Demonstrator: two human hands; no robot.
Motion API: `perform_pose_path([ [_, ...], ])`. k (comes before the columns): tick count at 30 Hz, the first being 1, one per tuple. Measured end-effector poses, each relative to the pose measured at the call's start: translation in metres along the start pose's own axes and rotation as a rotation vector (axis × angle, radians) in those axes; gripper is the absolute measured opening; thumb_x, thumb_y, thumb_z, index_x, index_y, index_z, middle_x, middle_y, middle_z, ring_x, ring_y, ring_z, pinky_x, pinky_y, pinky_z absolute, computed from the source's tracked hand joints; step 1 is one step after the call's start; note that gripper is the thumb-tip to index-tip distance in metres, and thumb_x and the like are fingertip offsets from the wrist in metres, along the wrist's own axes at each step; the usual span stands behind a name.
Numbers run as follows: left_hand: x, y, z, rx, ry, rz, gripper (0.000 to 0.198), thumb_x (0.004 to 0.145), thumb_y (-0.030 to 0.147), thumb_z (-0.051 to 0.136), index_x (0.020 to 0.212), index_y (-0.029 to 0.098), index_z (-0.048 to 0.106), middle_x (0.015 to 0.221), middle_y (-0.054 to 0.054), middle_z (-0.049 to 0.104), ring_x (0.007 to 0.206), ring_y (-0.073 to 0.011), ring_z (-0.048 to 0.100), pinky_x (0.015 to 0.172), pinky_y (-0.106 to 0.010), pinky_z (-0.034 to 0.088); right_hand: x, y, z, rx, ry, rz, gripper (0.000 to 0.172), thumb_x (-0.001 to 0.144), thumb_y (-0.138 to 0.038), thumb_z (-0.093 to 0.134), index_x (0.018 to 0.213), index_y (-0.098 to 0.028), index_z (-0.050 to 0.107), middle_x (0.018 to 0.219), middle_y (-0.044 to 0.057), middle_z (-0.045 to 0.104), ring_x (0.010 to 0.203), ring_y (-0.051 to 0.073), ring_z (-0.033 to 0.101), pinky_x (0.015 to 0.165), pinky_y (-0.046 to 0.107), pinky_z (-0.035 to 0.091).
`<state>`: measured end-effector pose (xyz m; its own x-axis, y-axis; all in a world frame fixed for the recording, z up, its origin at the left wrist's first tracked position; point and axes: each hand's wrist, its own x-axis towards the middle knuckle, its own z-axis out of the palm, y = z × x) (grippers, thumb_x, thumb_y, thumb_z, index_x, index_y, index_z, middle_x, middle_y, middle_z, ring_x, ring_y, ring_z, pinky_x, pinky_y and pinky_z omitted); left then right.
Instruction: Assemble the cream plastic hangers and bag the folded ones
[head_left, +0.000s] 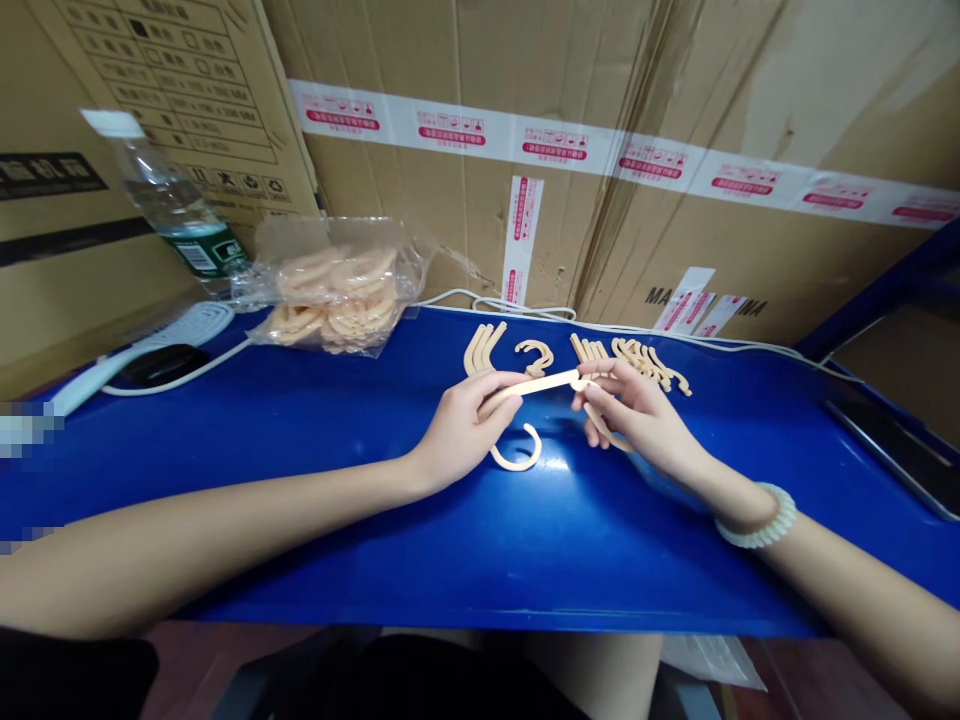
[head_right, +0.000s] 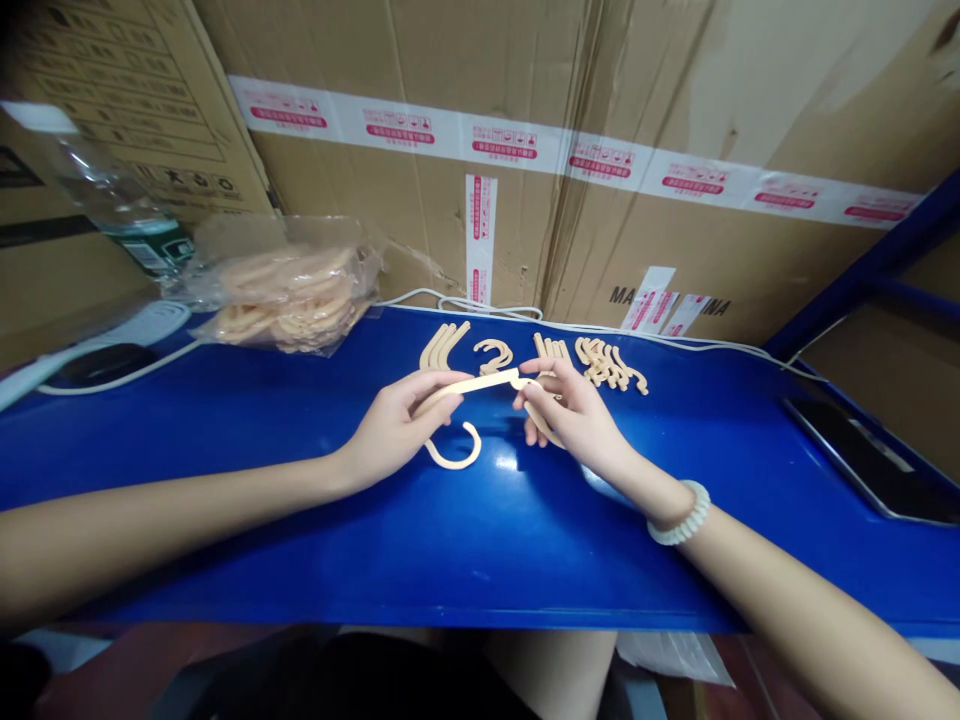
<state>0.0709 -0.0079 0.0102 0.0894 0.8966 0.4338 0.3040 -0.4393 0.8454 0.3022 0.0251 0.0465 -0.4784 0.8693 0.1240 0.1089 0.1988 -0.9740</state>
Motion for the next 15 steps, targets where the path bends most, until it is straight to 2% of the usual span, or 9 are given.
perform_pose_path([
  [3,-0.001,-0.002,-0.002,0.111,-0.033,0.113,0.023,0.097,0.023,0.055,0.114,0.018,0.07,0.112,-0.008,0.074,0.1,-0.0214,0.069,0.088,-0.032,0.052,0.0,0.004,-0.001,-0.044,-0.11,0.068,0.039,0.093,-0.054,0.066,0.103,-0.018,0.056,0.076,0.001,0.069,0.043,0.009,0.058,0.036,0.02,0.038],
  [6,-0.003,-0.006,-0.005,0.331,-0.124,0.297,0.028,0.103,0.023,0.047,0.123,0.017,0.066,0.112,-0.009,0.073,0.101,-0.0211,0.069,0.087,-0.032,0.053,-0.002,0.003,-0.001,-0.072,-0.184,0.103,0.04,0.092,-0.056,0.066,0.096,-0.017,0.057,0.07,0.001,0.069,0.04,0.008,0.055,0.035,0.019,0.038],
  [9,-0.006,-0.009,-0.006,0.674,-0.2,0.511,0.033,0.105,0.023,0.04,0.128,0.016,0.063,0.1,-0.008,0.073,0.086,-0.0199,0.07,0.071,-0.029,0.052,-0.005,0.0,0.002,-0.093,-0.272,0.153,0.04,0.093,-0.055,0.064,0.091,-0.016,0.059,0.066,0.001,0.069,0.039,0.008,0.055,0.034,0.018,0.037],
  [11,-0.007,-0.01,-0.007,0.857,-0.23,0.609,0.031,0.104,0.02,0.04,0.122,0.016,0.065,0.088,-0.006,0.072,0.072,-0.0172,0.067,0.058,-0.025,0.045,-0.007,-0.002,0.005,-0.085,-0.318,0.202,0.039,0.094,-0.055,0.064,0.09,-0.016,0.06,0.066,0.001,0.07,0.038,0.007,0.054,0.033,0.017,0.035],
  [15,-0.006,-0.007,-0.008,0.994,-0.255,0.709,0.025,0.104,0.018,0.04,0.101,0.017,0.066,0.074,-0.002,0.066,0.057,-0.0143,0.06,0.045,-0.026,0.03,-0.008,0.0,0.01,-0.013,-0.352,0.275,0.04,0.091,-0.055,0.067,0.092,-0.015,0.063,0.069,0.003,0.073,0.038,0.008,0.057,0.033,0.018,0.039],
])
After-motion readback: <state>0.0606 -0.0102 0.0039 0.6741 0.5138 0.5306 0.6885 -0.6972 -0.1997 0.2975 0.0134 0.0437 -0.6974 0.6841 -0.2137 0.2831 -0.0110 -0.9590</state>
